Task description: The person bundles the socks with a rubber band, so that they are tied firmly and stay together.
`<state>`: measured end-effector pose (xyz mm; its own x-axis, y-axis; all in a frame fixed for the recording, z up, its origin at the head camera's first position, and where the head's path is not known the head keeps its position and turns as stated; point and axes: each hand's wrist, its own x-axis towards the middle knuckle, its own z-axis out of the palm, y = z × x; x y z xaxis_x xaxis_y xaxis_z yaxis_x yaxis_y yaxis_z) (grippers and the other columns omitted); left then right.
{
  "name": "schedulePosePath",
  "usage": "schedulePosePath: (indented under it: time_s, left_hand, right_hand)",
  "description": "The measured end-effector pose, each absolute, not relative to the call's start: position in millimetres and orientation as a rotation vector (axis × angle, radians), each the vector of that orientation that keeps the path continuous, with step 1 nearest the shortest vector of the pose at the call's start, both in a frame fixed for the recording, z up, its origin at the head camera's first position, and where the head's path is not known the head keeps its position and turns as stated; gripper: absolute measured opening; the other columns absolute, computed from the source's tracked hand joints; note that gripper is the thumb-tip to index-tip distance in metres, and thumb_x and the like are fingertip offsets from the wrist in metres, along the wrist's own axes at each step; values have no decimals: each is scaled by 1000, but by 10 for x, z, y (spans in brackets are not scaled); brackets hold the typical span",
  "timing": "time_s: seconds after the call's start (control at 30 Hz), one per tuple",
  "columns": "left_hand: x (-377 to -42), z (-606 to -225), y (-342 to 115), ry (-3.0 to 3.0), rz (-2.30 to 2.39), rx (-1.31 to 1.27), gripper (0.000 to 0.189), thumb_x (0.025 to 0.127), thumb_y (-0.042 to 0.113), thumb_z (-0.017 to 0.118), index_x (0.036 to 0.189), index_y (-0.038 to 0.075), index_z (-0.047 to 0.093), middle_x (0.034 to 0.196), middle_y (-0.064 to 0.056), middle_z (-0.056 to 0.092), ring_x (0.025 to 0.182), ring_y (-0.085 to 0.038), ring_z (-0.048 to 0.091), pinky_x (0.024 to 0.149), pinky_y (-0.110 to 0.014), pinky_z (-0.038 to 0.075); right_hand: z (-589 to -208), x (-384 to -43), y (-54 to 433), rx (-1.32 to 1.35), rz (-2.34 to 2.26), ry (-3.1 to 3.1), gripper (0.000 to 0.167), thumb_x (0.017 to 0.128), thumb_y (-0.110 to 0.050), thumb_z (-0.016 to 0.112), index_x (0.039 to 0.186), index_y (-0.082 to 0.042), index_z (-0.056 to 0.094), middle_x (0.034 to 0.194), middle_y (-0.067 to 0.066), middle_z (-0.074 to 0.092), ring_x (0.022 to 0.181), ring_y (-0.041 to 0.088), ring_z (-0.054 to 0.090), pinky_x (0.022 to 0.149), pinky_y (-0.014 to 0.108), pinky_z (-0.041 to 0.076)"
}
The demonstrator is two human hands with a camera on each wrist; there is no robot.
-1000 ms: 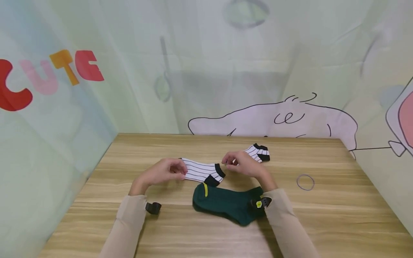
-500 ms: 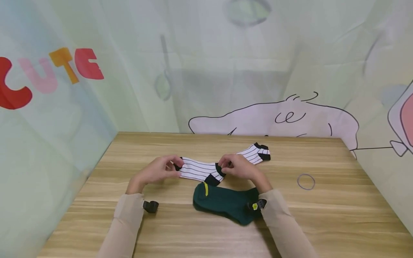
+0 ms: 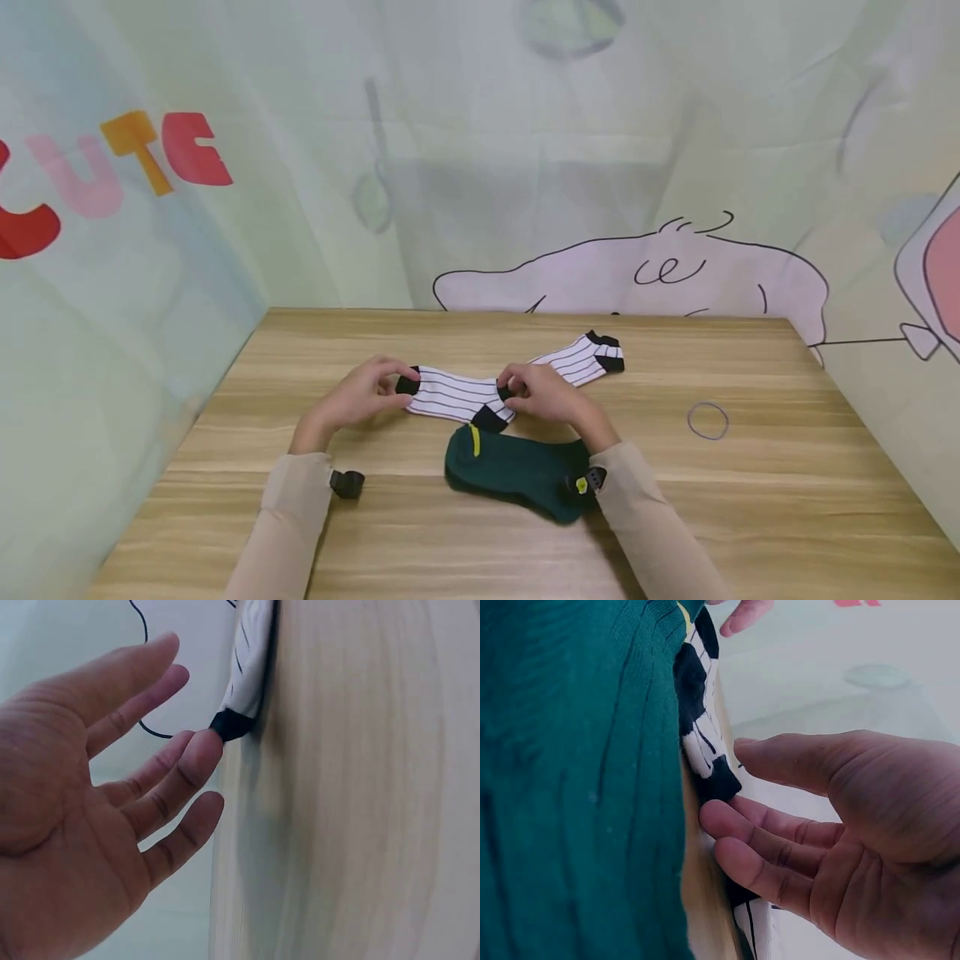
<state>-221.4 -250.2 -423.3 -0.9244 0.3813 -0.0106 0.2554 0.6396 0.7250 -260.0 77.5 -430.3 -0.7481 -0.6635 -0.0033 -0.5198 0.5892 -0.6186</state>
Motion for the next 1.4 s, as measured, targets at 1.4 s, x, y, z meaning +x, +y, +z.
schedulePosePath:
  time_s: [1.4]
  left_hand:
    - [-2270,-4308,-2462,2814,1032,430,18,95,7,66,112,7,73,117,-15,68,94,-24,61,84,-42,50]
  right_hand:
    - [-4361,-2596,750,-878,-877,2637,16,90,-7,73,97,-10,59,82,0,58,73,15,51,67,28,43]
